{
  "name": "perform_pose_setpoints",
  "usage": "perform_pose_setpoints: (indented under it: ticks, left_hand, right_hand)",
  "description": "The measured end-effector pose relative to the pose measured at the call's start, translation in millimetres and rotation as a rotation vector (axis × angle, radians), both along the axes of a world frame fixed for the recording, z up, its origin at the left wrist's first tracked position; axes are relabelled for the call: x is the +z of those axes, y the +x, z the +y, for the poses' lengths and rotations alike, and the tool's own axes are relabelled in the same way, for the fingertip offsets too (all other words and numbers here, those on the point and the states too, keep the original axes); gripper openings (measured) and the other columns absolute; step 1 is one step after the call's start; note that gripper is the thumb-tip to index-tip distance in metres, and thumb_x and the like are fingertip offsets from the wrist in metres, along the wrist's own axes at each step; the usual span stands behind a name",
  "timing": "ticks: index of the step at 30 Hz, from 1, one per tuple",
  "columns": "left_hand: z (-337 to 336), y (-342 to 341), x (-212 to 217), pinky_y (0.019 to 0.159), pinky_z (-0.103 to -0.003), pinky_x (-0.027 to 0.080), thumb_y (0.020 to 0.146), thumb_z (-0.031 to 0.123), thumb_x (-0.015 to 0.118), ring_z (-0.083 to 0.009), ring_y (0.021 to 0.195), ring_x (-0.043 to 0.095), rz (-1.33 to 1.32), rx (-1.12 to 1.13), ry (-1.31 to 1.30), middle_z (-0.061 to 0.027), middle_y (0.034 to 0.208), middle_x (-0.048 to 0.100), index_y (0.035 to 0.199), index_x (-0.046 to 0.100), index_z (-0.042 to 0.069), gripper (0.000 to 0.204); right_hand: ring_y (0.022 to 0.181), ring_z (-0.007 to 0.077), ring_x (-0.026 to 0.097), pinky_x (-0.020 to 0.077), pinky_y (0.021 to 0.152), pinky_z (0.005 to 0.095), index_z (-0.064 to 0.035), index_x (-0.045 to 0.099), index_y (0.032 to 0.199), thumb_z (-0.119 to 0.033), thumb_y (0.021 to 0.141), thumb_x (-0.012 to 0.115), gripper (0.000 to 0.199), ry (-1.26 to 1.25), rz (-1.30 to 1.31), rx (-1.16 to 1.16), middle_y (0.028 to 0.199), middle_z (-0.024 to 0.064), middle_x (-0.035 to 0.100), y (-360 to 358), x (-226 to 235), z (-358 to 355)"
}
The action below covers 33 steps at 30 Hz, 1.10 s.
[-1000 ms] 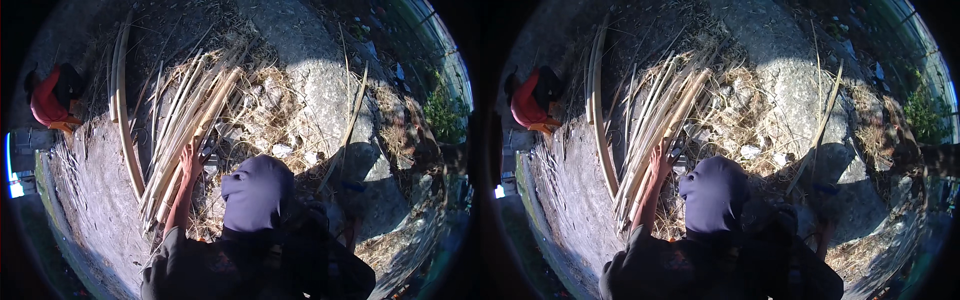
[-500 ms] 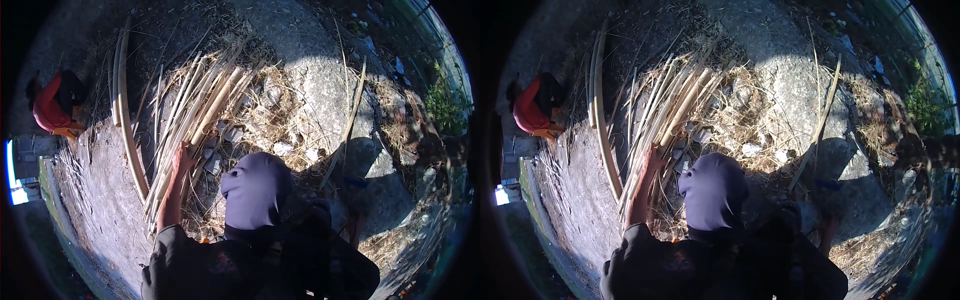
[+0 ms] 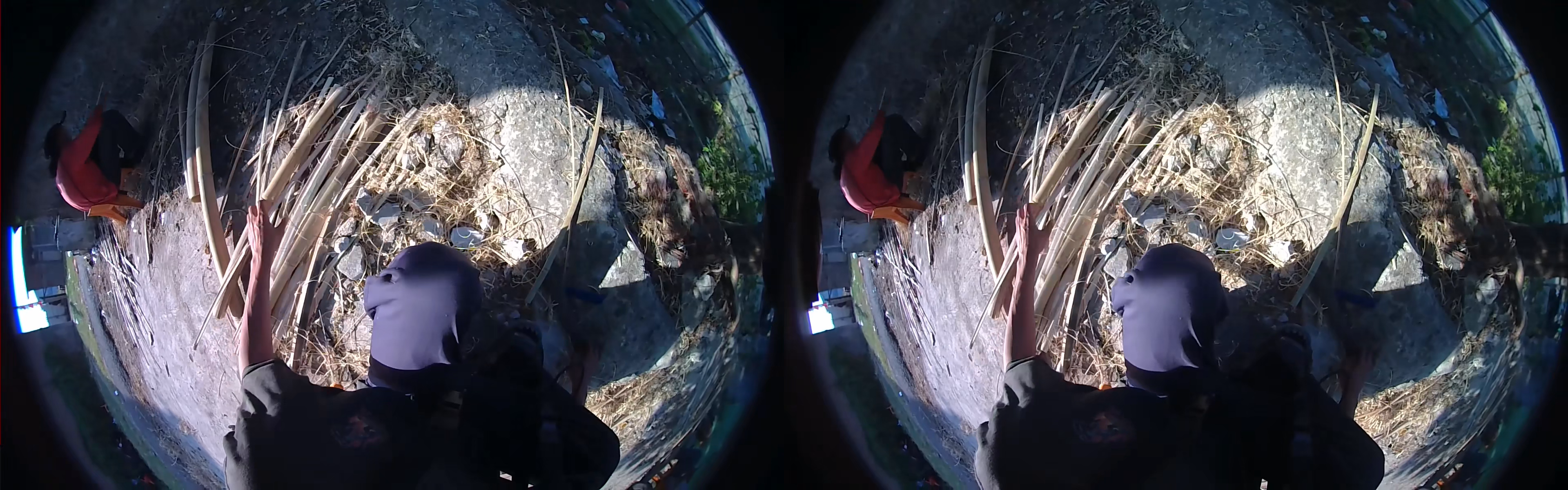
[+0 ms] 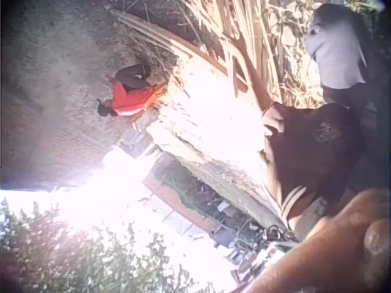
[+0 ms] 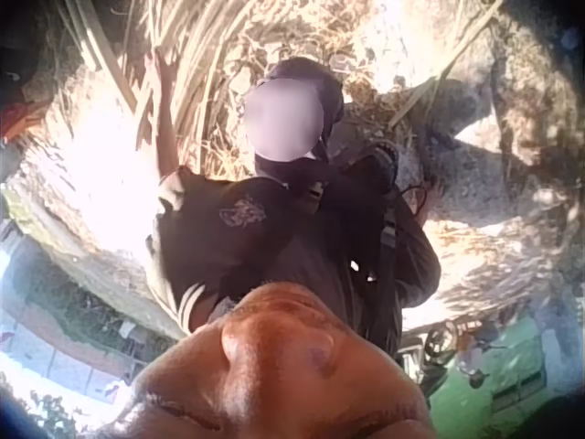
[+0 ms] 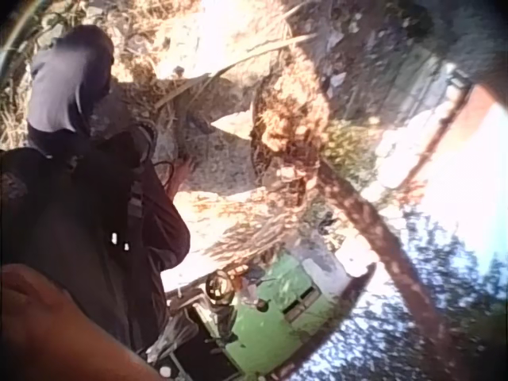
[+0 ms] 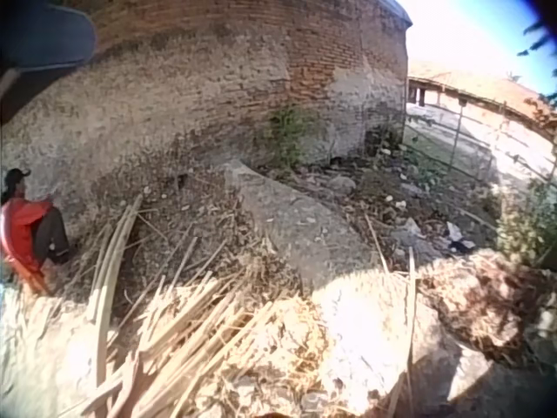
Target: The person shaves a thin bamboo strip using a small knife, repeatedly sliding the blade along the length of the strip. They then pick up a larger bamboo piece and a machete, using the machete to split the bamboo further.
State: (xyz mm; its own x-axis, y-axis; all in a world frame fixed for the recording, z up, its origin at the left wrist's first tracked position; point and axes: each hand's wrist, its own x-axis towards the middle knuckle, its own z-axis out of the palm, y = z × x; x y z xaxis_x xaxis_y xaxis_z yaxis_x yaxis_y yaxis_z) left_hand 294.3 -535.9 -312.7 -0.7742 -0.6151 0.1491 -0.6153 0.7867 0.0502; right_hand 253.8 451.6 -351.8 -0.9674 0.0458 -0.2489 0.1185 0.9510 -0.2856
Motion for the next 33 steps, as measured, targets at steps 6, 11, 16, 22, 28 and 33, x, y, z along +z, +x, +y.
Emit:
perform_pose_setpoints:
  ticks: [6,11,16,22,28,33]
  left_hand:
    - [140,90,-84,0.09,-0.054,0.055,0.081,0.025,0.081,-0.0425,0.113,0.064,-0.328,0.131,0.255,-0.026,0.124,0.064,0.136,0.052,0.004,0.065]
    - [123,132,-116,0.09,-0.054,0.053,0.09,0.021,0.073,-0.0434,0.112,0.064,-0.195,0.083,0.363,-0.0265,0.122,0.066,0.134,0.054,0.004,0.051]
    - [92,129,-100,0.087,-0.054,0.052,0.098,0.018,0.07,-0.0439,0.106,0.064,0.126,-0.237,0.205,-0.0228,0.108,0.068,0.138,0.053,0.004,0.046]
    - [-12,41,35,0.087,-0.056,0.053,0.099,0.01,0.065,-0.0469,0.106,0.064,0.029,-0.25,-0.006,-0.0264,0.121,0.063,0.143,0.051,0.006,0.047]
    - [59,-28,67,0.1,-0.053,0.047,0.091,0.026,0.077,-0.0432,0.129,0.052,0.021,-0.095,-0.134,-0.0257,0.145,0.047,0.155,0.037,0.003,0.078]
    - [165,83,-37,0.081,-0.055,0.057,0.088,0.047,0.07,-0.0444,0.1,0.07,-0.726,0.087,0.574,-0.023,0.115,0.071,0.135,0.057,0.008,0.062]
  right_hand:
    - [0.123,0.0422,0.059,0.0487,0.103,0.0514,-0.0063,0.062,0.133,-0.027,0.091,0.07,0.048,0.004,0.015,-0.006,0.126,0.0222,0.065,4,14,4]
    - [0.123,0.0423,0.059,0.0487,0.103,0.0513,-0.0059,0.062,0.133,-0.027,0.091,0.069,0.047,-0.044,0.027,0.001,0.125,0.0224,0.065,3,30,-14]
    - [0.123,0.0424,0.059,0.0487,0.103,0.0513,-0.0055,0.062,0.132,-0.028,0.092,0.069,0.047,-0.103,0.033,0.015,0.125,0.0227,0.065,13,43,-41]
    - [0.123,0.0425,0.06,0.0488,0.103,0.0512,-0.005,0.062,0.132,-0.028,0.092,0.069,0.047,-0.158,0.036,0.019,0.124,0.023,0.065,7,61,-58]
    - [0.123,0.0426,0.06,0.0488,0.103,0.0512,-0.0045,0.062,0.132,-0.028,0.093,0.069,0.046,-0.178,0.039,0.054,0.123,0.0233,0.066,-15,97,-67]
    - [0.123,0.0427,0.06,0.0488,0.103,0.0511,-0.004,0.062,0.132,-0.029,0.093,0.068,0.046,-0.334,0.004,0.142,0.123,0.0236,0.066,-47,80,-81]
